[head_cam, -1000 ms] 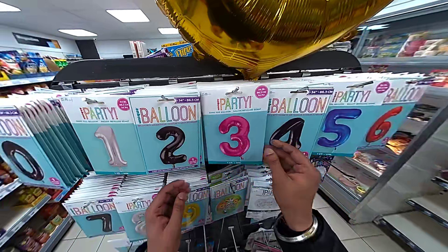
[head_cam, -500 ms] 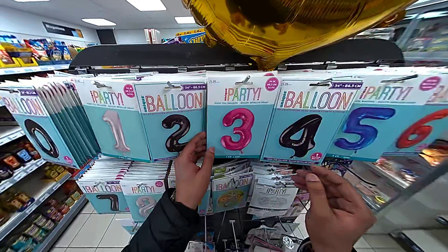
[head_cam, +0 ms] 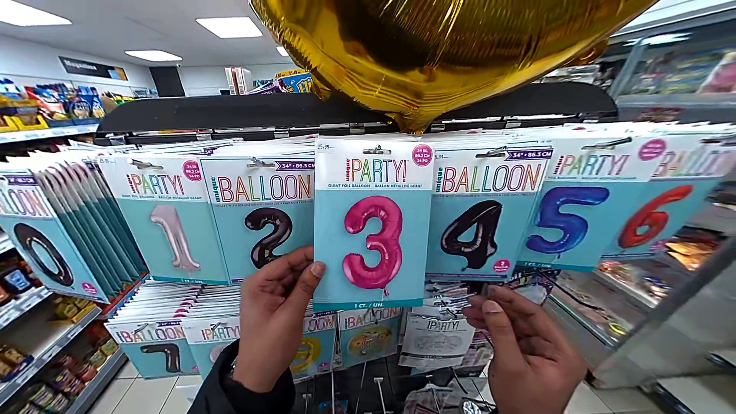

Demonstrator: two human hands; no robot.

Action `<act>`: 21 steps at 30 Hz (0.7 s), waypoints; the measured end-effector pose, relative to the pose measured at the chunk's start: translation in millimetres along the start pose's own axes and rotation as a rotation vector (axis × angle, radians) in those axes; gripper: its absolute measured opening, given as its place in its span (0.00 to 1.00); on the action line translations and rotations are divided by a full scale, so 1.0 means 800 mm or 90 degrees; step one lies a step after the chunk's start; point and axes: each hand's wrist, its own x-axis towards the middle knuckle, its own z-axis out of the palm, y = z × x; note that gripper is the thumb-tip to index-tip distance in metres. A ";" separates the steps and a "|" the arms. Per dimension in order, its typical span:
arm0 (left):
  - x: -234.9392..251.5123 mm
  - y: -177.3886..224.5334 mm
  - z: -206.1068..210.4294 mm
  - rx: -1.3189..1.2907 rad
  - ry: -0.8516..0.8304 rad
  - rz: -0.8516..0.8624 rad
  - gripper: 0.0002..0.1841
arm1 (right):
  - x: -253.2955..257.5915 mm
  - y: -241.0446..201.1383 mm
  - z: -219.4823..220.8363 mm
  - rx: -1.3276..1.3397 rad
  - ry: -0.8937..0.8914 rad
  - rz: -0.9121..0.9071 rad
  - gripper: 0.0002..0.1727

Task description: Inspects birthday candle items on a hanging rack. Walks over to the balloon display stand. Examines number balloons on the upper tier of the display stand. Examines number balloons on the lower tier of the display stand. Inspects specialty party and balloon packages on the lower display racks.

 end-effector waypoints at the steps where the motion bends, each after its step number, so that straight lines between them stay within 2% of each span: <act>1: 0.000 0.004 -0.002 -0.004 -0.002 0.006 0.13 | -0.001 0.000 0.001 0.002 -0.002 0.000 0.13; 8: -0.005 0.021 0.002 -0.057 -0.029 0.004 0.12 | -0.005 -0.004 0.006 0.014 -0.005 0.002 0.13; 16: -0.031 0.018 0.005 -0.078 -0.055 -0.003 0.11 | -0.010 -0.010 -0.002 0.008 0.006 0.008 0.13; 21: -0.034 0.020 0.005 -0.076 -0.035 -0.007 0.12 | -0.012 -0.014 -0.005 0.008 0.007 0.021 0.14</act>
